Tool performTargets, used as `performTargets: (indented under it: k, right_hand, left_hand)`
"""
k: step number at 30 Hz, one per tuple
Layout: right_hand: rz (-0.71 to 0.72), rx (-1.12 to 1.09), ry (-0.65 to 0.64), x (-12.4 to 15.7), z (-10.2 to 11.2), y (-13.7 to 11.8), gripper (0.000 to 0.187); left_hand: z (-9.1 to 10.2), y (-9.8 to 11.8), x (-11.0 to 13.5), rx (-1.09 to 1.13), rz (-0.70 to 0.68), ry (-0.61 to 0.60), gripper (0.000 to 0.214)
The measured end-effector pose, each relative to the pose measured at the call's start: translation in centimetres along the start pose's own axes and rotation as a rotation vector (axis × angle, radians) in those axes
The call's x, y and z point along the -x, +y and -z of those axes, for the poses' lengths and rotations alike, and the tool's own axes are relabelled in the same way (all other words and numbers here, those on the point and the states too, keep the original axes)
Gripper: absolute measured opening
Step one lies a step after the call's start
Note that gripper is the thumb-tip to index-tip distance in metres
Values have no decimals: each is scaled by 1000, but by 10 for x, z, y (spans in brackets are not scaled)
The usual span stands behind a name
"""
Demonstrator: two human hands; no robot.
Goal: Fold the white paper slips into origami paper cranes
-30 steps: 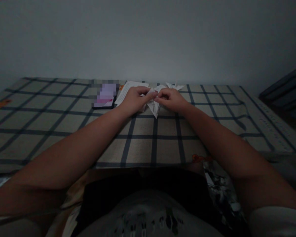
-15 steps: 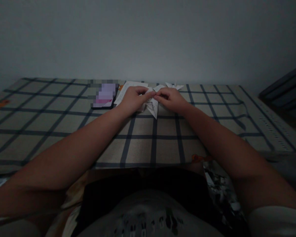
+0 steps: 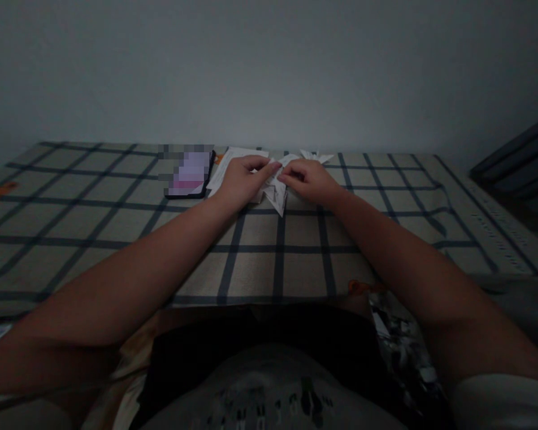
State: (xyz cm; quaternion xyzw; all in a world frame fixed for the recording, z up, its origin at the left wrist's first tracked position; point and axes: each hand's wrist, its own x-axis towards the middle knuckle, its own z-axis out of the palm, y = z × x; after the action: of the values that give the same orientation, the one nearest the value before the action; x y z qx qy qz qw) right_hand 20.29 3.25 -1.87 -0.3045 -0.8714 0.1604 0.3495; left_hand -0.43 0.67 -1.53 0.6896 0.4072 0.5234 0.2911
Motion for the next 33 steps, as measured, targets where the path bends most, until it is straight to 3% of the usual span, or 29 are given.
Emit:
performTargets:
  k: [10,25,33]
  right_hand:
    - [-6,34,-25,0,1,-1,23]
    - [-7,-4,-1,1,0,0,23]
    - [-36,-32,75,0,0,4,26]
  left_hand:
    - [-1,-10,-4,53,16,-4,35]
    - [-3,-2,-2,151,81,15,24]
    - [-1,-12,-6,134,6,-44,34]
